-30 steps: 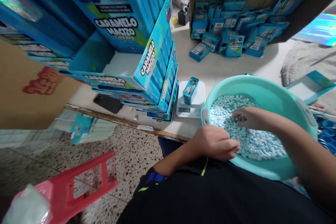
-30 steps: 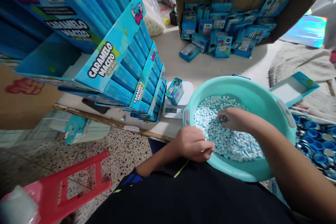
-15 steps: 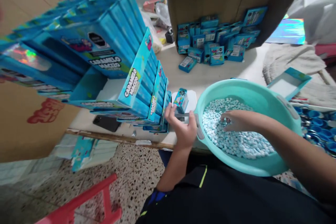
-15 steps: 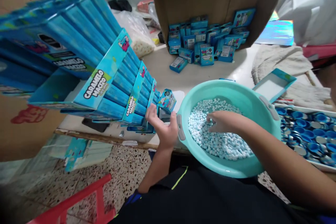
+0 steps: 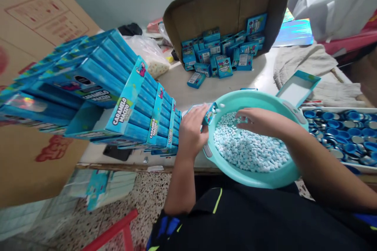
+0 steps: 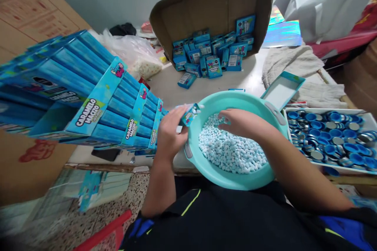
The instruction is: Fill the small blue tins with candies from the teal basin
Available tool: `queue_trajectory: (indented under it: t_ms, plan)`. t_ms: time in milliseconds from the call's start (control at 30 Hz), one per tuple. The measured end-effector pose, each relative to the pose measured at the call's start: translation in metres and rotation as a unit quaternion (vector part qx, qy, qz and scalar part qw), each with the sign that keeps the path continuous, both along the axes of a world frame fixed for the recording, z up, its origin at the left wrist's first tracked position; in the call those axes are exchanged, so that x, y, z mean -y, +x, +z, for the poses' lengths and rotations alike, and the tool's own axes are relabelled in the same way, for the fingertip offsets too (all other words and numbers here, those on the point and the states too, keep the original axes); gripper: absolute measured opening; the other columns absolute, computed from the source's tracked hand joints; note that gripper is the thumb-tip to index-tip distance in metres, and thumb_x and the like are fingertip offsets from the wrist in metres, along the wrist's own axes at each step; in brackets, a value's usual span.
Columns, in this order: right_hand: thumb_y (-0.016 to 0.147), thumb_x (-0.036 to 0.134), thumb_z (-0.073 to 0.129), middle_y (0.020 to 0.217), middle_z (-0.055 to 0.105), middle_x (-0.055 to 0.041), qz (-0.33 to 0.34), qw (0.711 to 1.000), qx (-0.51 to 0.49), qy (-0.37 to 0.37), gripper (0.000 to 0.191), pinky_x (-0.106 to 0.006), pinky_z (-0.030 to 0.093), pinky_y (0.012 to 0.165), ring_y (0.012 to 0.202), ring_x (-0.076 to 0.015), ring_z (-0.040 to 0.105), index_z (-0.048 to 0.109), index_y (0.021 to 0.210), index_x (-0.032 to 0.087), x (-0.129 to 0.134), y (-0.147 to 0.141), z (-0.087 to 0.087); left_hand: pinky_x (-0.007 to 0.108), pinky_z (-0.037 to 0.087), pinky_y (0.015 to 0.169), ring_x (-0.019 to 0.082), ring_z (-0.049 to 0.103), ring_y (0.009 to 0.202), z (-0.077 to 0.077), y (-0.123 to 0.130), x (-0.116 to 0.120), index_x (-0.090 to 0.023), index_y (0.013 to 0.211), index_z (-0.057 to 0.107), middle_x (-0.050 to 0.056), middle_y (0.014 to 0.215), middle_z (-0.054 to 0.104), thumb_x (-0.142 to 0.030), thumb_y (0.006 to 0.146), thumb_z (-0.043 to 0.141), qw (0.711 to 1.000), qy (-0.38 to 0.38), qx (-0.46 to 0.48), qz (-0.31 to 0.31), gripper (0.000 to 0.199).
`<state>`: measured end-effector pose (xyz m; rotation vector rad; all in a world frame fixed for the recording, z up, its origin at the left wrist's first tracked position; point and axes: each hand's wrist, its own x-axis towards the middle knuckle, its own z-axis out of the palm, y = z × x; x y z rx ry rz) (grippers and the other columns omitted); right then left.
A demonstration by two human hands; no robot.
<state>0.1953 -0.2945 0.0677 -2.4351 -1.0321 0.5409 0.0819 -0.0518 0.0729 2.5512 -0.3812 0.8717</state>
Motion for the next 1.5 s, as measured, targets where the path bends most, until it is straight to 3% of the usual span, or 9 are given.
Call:
queue_trajectory:
  t_ms: [100,233,400,533,767,1133,1300,1400,1500]
  plan:
    - [0.095,0.044,0.055,0.111,0.073,-0.0113,0.002,1.0,0.016,0.013,0.037,-0.035,0.047,0.07,0.088,-0.0244,0.067,0.068,0.118,0.018,0.003,0.0,0.003,0.048,0.05,0.115,0.027,0.059,0.133,0.009,0.009,0.001,-0.014,0.14,0.056,0.012,0.139,0.065,0.002,0.081,0.051,0.993,0.102,-0.035,-0.04,0.061]
    - [0.097,0.043,0.053,0.11,0.073,-0.0108,-0.006,0.999,0.029,0.025,0.034,-0.035,0.046,0.072,0.091,-0.0253,0.067,0.069,0.116,0.019,0.009,0.001,0.005,0.047,0.051,0.114,0.026,0.061,0.131,0.008,0.018,0.004,-0.013,0.137,0.058,0.011,0.138,0.066,0.003,0.08,0.05,0.99,0.12,-0.061,-0.04,0.06]
    - [0.096,0.043,0.054,0.112,0.073,-0.0106,-0.017,0.999,0.027,0.018,0.034,-0.035,0.047,0.073,0.093,-0.0262,0.067,0.068,0.118,0.02,0.011,0.001,0.007,0.049,0.049,0.116,0.027,0.059,0.133,0.02,0.021,-0.001,-0.015,0.137,0.06,0.012,0.138,0.066,0.001,0.083,0.05,0.983,0.162,-0.077,-0.044,0.058]
    - [0.097,0.042,0.053,0.111,0.072,-0.011,-0.01,0.999,0.026,0.026,0.034,-0.037,0.047,0.075,0.094,-0.0269,0.067,0.068,0.117,0.02,0.011,-0.001,0.007,0.048,0.052,0.112,0.026,0.063,0.129,0.024,0.024,-0.008,-0.014,0.133,0.063,0.011,0.134,0.069,-0.001,0.091,0.046,0.97,0.206,-0.084,-0.095,0.047]
    - [0.099,0.045,0.051,0.131,0.061,-0.0125,-0.037,0.997,0.046,0.05,0.041,-0.036,0.049,0.077,0.086,-0.0217,0.065,0.061,0.13,0.02,0.013,-0.001,0.006,0.05,0.051,0.114,0.026,0.06,0.133,0.02,0.02,-0.019,-0.015,0.136,0.06,0.012,0.136,0.067,-0.002,0.088,0.048,0.979,0.18,-0.064,-0.065,0.051]
    - [0.1,0.045,0.05,0.129,0.061,-0.0129,-0.037,0.997,0.058,0.022,0.039,-0.037,0.05,0.075,0.083,-0.0219,0.065,0.063,0.127,0.02,0.011,-0.003,0.004,0.05,0.049,0.116,0.027,0.059,0.134,0.017,0.025,-0.019,-0.015,0.137,0.06,0.012,0.139,0.066,0.0,0.083,0.049,0.98,0.172,-0.089,-0.036,0.056]
    - [0.1,0.045,0.05,0.13,0.061,-0.0138,-0.028,0.998,0.056,-0.022,0.041,-0.037,0.05,0.071,0.086,-0.0243,0.067,0.064,0.128,0.019,0.01,-0.005,0.003,0.047,0.05,0.117,0.025,0.059,0.134,0.005,0.021,-0.025,-0.016,0.14,0.056,0.012,0.141,0.064,-0.004,0.086,0.054,0.993,0.086,-0.078,-0.021,0.055]
    - [0.099,0.045,0.051,0.13,0.061,-0.0145,-0.012,0.999,0.025,-0.046,0.044,-0.037,0.051,0.073,0.086,-0.0247,0.067,0.063,0.131,0.019,0.009,-0.006,-0.002,0.044,0.053,0.113,0.024,0.061,0.131,-0.02,0.014,-0.023,-0.019,0.14,0.056,0.012,0.139,0.065,-0.016,0.092,0.062,0.996,-0.049,-0.028,0.075,0.049]
    - [0.096,0.044,0.056,0.128,0.062,-0.0152,0.033,0.996,-0.011,-0.085,0.047,-0.04,0.052,0.078,0.095,-0.0286,0.068,0.062,0.134,0.018,0.005,-0.009,-0.009,0.046,0.056,0.108,0.025,0.065,0.126,-0.051,0.011,-0.022,-0.019,0.14,0.055,0.014,0.136,0.065,-0.028,0.093,0.066,0.968,-0.171,-0.005,0.182,0.049]
